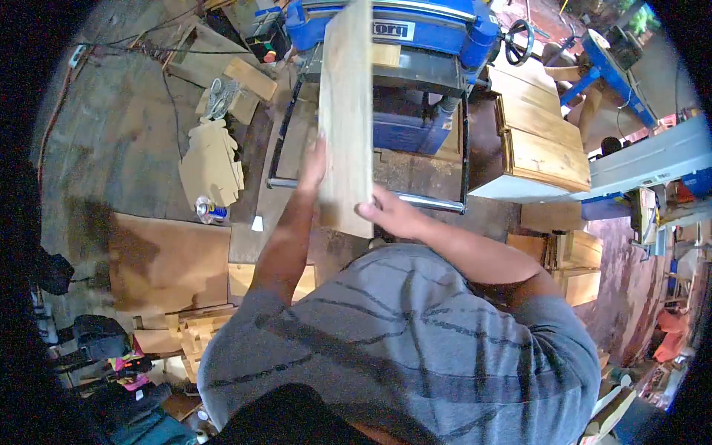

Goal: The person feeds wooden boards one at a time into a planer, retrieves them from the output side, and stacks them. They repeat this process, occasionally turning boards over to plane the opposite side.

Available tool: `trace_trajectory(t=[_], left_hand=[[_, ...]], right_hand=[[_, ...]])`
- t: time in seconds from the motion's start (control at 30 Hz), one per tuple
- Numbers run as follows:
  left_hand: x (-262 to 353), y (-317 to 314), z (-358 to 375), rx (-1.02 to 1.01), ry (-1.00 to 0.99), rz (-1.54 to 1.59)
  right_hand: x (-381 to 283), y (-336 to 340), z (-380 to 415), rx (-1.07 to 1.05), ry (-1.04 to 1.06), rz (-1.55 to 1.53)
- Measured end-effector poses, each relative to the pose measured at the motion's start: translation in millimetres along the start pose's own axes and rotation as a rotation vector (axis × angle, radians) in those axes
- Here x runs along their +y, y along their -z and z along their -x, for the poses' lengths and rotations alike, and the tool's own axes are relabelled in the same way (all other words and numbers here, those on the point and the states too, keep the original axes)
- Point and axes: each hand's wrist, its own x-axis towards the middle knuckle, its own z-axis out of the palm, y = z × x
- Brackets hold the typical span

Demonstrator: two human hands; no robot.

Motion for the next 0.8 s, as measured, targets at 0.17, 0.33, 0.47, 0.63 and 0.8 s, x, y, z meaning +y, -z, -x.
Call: trace_trajectory(t=[0.17, 0.33, 0.47, 0.63, 0.8], left_hand=[[-2.7, -0.7, 19.7, 0.112, 0.092, -0.351], [-7.5, -5.0, 21.2, -0.056, 0.060, -0.277], [11.5, -9.5, 38.2, -0.132, -0.215, -0.678], [14.1, -13.9, 81.4, -0.512, -0.433, -0.883], [20.6, -11.6, 80.6, -0.477, -0.534, -0.889]], right_hand=[[55.6, 1.7, -20.8, 0.263, -0.310, -0.553], [92.3, 8.7, -32.6, 0.378, -0.342, -0.628], [100.8, 14.6, -44.6, 0.535, -0.323, -0.701], [122.4, 22.9, -64.4, 0.613, -0.293, -0.690], [139.3, 28.3, -83.9, 0.605, -0.239, -0.770]])
